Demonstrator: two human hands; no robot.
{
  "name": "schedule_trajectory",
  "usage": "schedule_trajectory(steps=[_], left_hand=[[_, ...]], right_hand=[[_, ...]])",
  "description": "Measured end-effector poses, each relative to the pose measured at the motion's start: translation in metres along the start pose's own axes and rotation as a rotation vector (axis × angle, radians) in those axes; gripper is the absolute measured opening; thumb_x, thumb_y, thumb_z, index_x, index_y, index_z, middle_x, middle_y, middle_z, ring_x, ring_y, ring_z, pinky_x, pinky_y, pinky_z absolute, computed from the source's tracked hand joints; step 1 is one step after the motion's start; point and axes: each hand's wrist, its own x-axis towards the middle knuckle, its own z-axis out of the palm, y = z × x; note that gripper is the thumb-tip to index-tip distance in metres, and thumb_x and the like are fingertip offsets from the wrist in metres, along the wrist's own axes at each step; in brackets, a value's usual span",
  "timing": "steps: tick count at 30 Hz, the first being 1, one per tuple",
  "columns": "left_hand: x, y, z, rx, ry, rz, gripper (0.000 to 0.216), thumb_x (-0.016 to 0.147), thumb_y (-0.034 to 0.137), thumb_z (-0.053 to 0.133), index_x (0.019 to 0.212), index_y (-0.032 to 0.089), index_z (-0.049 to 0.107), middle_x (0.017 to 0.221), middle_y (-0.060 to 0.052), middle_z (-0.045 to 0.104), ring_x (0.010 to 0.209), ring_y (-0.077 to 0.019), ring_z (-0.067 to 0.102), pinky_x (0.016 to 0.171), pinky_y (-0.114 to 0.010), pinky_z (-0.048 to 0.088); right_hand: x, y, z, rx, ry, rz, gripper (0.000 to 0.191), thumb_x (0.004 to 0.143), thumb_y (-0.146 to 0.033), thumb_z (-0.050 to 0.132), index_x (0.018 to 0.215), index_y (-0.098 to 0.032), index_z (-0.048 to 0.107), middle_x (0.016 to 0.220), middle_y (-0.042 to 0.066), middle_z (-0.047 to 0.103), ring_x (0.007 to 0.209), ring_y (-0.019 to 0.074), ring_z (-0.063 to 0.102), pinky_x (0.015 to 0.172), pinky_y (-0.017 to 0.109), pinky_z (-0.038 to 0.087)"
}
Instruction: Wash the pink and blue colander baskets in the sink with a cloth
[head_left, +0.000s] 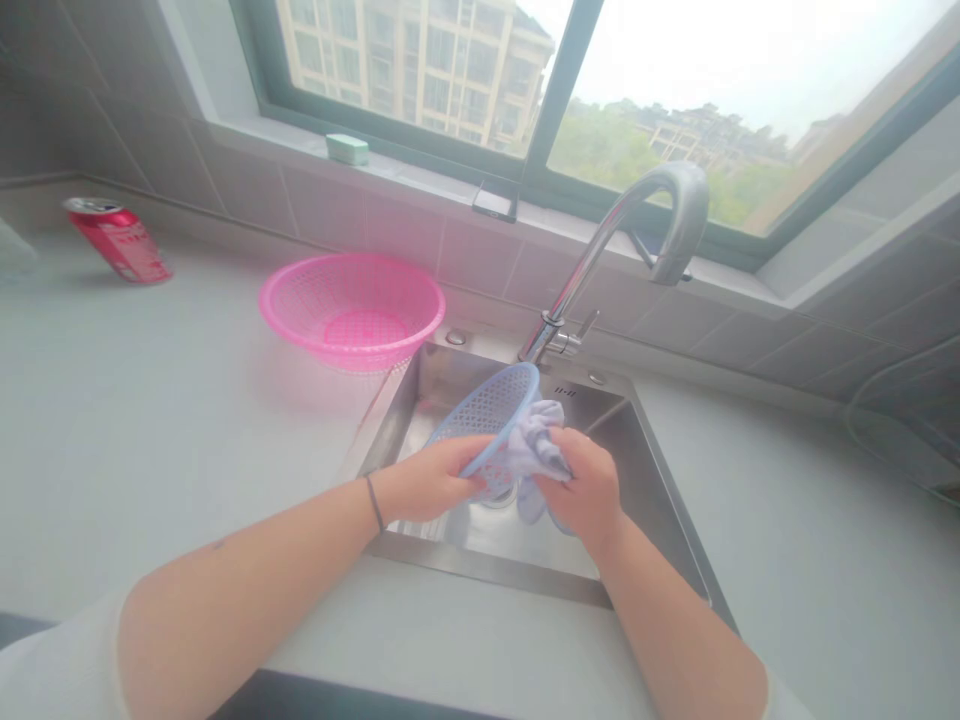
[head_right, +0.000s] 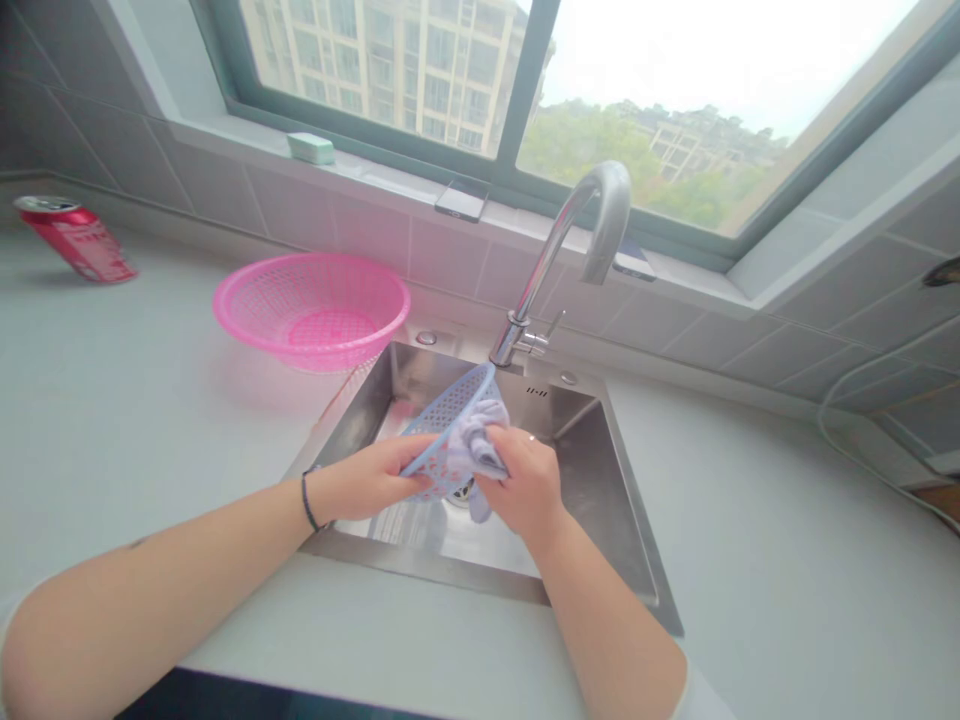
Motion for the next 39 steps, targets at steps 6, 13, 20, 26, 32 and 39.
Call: schedule_trajectory(steps=[6, 13, 20, 26, 32, 39], left_hand=[[-0.001, 0.005, -0.004, 0.062, -0.005, 0.008, 0.04, 0.091, 0.024, 0.056, 0.13, 0.017, 0.065, 0.122, -0.009, 0.072, 0.115, -0.0274, 0.064, 0.105, -0.042, 0.047], [-0.002, 0.002, -0.003, 0.076, 0.053, 0.028, 0.042, 0.089, 0.019, 0.059, 0.13, 0.019, 0.067, 0.123, -0.008, 0.073, 0.116, -0.0275, 0.065, 0.105, -0.042, 0.048], [-0.004, 0.005, -0.007, 0.122, -0.007, 0.004, 0.043, 0.091, 0.02, 0.058, 0.134, 0.019, 0.065, 0.125, -0.007, 0.074, 0.116, -0.0259, 0.067, 0.106, -0.04, 0.049], [-0.003, 0.004, -0.004, 0.135, 0.062, 0.052, 0.042, 0.089, 0.015, 0.056, 0.129, 0.019, 0.068, 0.126, -0.007, 0.074, 0.117, -0.0254, 0.066, 0.105, -0.038, 0.048], [-0.004, 0.003, -0.005, 0.116, 0.034, 0.011, 0.043, 0.09, 0.018, 0.058, 0.133, 0.02, 0.066, 0.128, -0.007, 0.073, 0.122, -0.0253, 0.065, 0.11, -0.039, 0.046], [-0.002, 0.001, -0.006, 0.09, 0.015, 0.031, 0.042, 0.088, 0.015, 0.057, 0.128, 0.02, 0.069, 0.118, -0.005, 0.076, 0.112, -0.0242, 0.068, 0.104, -0.038, 0.05]], right_hand=[[0.0, 0.002, -0.003, -0.029, 0.02, -0.026, 0.013, 0.092, -0.028, 0.06, 0.096, -0.021, 0.071, 0.073, 0.003, 0.072, 0.062, 0.0172, 0.067, 0.057, 0.027, 0.05], [-0.001, -0.01, 0.005, -0.043, 0.027, -0.048, 0.01, 0.091, -0.025, 0.061, 0.094, -0.021, 0.07, 0.075, 0.003, 0.073, 0.064, 0.0174, 0.067, 0.059, 0.028, 0.05], [-0.002, 0.009, -0.001, -0.111, 0.093, -0.005, 0.013, 0.092, -0.025, 0.06, 0.1, -0.021, 0.069, 0.072, 0.002, 0.07, 0.063, 0.0171, 0.066, 0.059, 0.027, 0.049], [-0.003, -0.007, 0.003, -0.065, 0.008, -0.113, 0.013, 0.091, -0.021, 0.059, 0.098, -0.022, 0.069, 0.076, 0.003, 0.073, 0.067, 0.0171, 0.068, 0.061, 0.027, 0.051], [-0.002, 0.009, -0.001, -0.136, 0.054, -0.109, 0.016, 0.091, -0.022, 0.056, 0.102, -0.021, 0.067, 0.076, 0.003, 0.073, 0.065, 0.0178, 0.069, 0.058, 0.027, 0.051], [-0.001, 0.004, -0.003, -0.079, 0.042, -0.13, 0.013, 0.091, -0.02, 0.058, 0.101, -0.02, 0.067, 0.075, 0.004, 0.073, 0.063, 0.0178, 0.068, 0.056, 0.027, 0.05]])
